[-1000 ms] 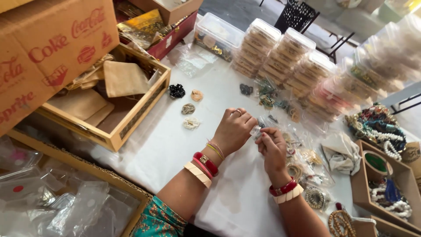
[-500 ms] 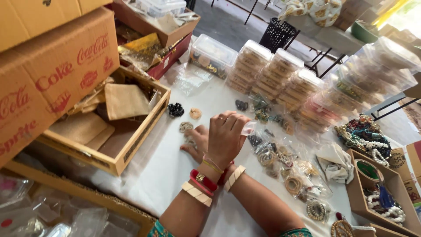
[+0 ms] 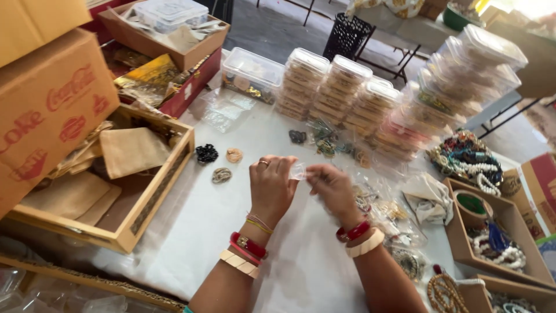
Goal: The person sits at a table covered with jewelry supplies and repeatedly picks up small beaded items, places them into clear plastic bags, and then puts the bags into a wooden box. The camera shakes frequently, obscuring the view.
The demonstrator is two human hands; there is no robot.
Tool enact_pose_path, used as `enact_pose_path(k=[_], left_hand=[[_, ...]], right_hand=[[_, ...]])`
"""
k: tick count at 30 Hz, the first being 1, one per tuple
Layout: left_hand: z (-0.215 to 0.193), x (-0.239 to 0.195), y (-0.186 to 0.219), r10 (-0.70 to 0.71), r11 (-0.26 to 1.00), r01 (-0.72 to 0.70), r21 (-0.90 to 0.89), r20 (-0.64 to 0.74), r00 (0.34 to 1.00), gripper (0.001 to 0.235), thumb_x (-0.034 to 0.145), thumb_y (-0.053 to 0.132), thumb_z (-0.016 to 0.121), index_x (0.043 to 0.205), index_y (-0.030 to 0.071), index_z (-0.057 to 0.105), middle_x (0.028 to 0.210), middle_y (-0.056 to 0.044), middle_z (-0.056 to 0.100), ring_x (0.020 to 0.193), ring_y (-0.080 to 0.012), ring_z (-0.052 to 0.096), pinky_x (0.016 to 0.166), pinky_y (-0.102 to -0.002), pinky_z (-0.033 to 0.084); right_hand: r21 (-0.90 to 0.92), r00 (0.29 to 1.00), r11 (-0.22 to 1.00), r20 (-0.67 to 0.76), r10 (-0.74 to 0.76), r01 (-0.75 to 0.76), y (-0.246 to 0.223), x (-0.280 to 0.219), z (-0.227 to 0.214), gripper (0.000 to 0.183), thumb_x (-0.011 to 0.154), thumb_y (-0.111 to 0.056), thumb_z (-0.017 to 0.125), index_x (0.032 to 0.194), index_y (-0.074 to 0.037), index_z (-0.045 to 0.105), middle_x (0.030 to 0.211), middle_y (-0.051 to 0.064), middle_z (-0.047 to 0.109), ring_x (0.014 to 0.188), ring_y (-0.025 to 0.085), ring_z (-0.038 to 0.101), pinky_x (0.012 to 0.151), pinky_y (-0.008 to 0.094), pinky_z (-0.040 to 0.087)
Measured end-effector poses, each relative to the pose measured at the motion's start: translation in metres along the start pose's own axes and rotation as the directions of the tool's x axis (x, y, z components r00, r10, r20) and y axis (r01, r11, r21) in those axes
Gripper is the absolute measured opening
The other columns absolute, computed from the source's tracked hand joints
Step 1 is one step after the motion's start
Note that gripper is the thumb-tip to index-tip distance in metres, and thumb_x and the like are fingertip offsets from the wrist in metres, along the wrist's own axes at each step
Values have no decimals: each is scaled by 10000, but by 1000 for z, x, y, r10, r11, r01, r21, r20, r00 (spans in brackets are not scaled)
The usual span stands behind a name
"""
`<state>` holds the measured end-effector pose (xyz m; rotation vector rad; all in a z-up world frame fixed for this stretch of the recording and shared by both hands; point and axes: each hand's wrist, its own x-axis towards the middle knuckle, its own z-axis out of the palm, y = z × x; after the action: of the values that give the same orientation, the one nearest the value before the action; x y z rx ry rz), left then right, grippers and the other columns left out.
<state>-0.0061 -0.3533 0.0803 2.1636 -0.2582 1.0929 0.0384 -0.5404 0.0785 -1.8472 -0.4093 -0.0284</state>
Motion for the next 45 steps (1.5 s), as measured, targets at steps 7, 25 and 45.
enact_pose_path(k=[7, 25, 45], left_hand=[[29, -19, -2, -37, 999, 28, 46, 204, 978, 408, 782, 200, 780, 1161, 153, 639, 1071, -27, 713, 1068, -268, 617, 918, -444, 407], [42, -26, -7, -96, 985, 125, -116, 224, 970, 339, 836, 306, 772, 1122, 146, 686, 1034, -10, 732, 1050, -259, 629, 914, -426, 445], [28, -14, -18, -220, -93, 800, -593, 796, 564, 312, 1007, 303, 621, 1171, 50, 701, 1014, -42, 756, 896, -155, 754, 751, -292, 575]], right_hand=[[-42, 984, 988, 99, -146, 151, -40, -12, -16, 176, 919, -3, 693, 1090, 4, 737, 1060, 37, 615, 868, 108, 686, 725, 256, 606], [-503, 853, 701, 164, -496, 505, -62, -14, -10, 77, 842, -150, 761, 903, -114, 791, 984, 66, 721, 1005, 309, 587, 950, 425, 450], [-504, 882, 742, 96, -461, 442, -52, -7, -28, 203, 857, -297, 791, 924, -110, 748, 1239, 81, 644, 1228, 333, 477, 1076, 455, 376]])
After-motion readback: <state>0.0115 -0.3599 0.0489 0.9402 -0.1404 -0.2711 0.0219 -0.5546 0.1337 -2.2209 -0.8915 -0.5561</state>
